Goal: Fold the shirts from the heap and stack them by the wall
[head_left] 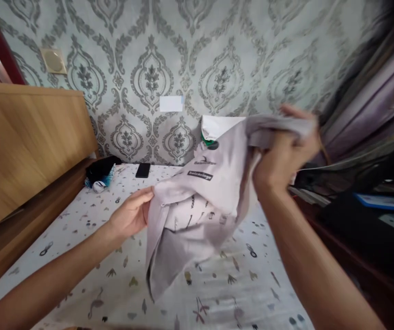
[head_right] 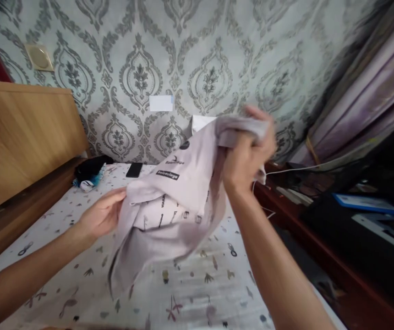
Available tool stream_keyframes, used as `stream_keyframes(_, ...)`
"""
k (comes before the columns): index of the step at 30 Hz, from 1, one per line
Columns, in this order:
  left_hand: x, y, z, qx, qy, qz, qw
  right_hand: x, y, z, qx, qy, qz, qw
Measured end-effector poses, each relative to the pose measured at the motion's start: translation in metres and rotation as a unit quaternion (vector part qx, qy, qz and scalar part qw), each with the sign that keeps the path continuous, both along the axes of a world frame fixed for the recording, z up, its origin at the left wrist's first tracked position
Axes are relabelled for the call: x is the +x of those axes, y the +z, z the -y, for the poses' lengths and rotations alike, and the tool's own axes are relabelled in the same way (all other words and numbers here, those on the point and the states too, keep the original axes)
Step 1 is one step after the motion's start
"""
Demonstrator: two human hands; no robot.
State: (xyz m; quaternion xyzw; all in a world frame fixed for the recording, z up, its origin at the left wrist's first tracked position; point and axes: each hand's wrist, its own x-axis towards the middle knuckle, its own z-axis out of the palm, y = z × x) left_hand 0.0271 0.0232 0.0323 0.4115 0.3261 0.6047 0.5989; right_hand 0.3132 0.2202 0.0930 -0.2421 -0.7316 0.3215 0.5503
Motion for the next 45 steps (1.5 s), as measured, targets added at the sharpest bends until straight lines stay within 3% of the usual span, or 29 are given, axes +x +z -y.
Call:
stream_keyframes(3, -0.014, -0.036, -0.02, -0.061, 0.083, 0.015, 0.995, -0.046, -0.034, -0.004, 0.024, -0.028, 0.098, 0.994)
stream_keyframes(6, -0.042, -0.07, -0.032, -0.191, 0.172, -0.035, 0.966, -0.087, -0.069, -0.015, 0.021, -0.043, 0.195, 0.98)
stream_keyframes(8, -0.063, -0.087, -0.03, -0.25, 0.196, -0.066, 0.946, -0.101, -0.093, -0.022, -0.003, -0.049, 0.257, 0.965)
stream_keyframes(11, -0.087, -0.101, -0.02, -0.257, 0.202, -0.129, 0.936, -0.094, -0.128, -0.018, -0.038, -0.066, 0.346, 0.935)
stream_keyframes(14, -0.093, -0.104, -0.013, -0.223, 0.193, -0.279, 0.914, -0.065, -0.157, 0.008, -0.052, -0.137, 0.417, 0.897)
stream_keyframes(16, -0.086, -0.104, -0.011, -0.169, 0.182, -0.413, 0.876, -0.046, -0.17, 0.033, -0.064, -0.202, 0.454, 0.865)
stream_keyframes(19, -0.065, -0.104, -0.003, -0.071, 0.16, -0.598, 0.782, -0.023, -0.182, 0.07, -0.106, -0.265, 0.493, 0.822)
stream_keyframes(21, -0.053, -0.103, 0.004, -0.05, 0.144, -0.671, 0.725, -0.013, -0.187, 0.09, -0.125, -0.285, 0.503, 0.806)
stream_keyframes(23, -0.047, -0.104, 0.01, -0.059, 0.129, -0.708, 0.692, -0.006, -0.191, 0.105, -0.131, -0.299, 0.506, 0.798)
stream_keyframes(25, -0.05, -0.104, 0.012, -0.079, 0.118, -0.723, 0.676, -0.001, -0.192, 0.114, -0.138, -0.314, 0.505, 0.792)
stream_keyframes(27, -0.058, -0.105, 0.011, -0.105, 0.112, -0.718, 0.679, 0.003, -0.191, 0.118, -0.148, -0.33, 0.5, 0.787)
stream_keyframes(29, -0.067, -0.105, 0.008, -0.123, 0.121, -0.683, 0.709, 0.005, -0.188, 0.118, -0.157, -0.339, 0.493, 0.786)
stream_keyframes(31, -0.073, -0.103, 0.005, -0.135, 0.148, -0.597, 0.777, 0.007, -0.183, 0.117, -0.161, -0.33, 0.484, 0.794)
stream_keyframes(33, -0.075, -0.098, 0.005, -0.16, 0.176, -0.466, 0.852, 0.008, -0.178, 0.116, -0.168, -0.307, 0.453, 0.82)
stream_keyframes(34, -0.075, -0.094, 0.006, -0.179, 0.188, -0.399, 0.88, 0.008, -0.175, 0.116, -0.181, -0.29, 0.42, 0.84)
stream_keyframes(36, -0.075, -0.086, 0.009, -0.213, 0.21, -0.291, 0.909, 0.01, -0.168, 0.121, -0.235, -0.247, 0.311, 0.887)
stream_keyframes(38, -0.078, -0.079, 0.014, -0.229, 0.225, -0.229, 0.919, 0.012, -0.161, 0.131, -0.305, -0.188, 0.171, 0.918)
stream_keyframes(41, -0.09, -0.077, 0.024, -0.249, 0.216, -0.222, 0.918, 0.017, -0.153, 0.157, -0.382, -0.1, 0.028, 0.918)
stream_keyframes(43, -0.102, -0.083, 0.032, -0.268, 0.191, -0.271, 0.905, 0.021, -0.152, 0.176, -0.414, -0.074, 0.026, 0.907)
stream_keyframes(45, -0.113, -0.091, 0.038, -0.276, 0.146, -0.363, 0.878, 0.026, -0.155, 0.191, -0.43, -0.066, 0.098, 0.895)
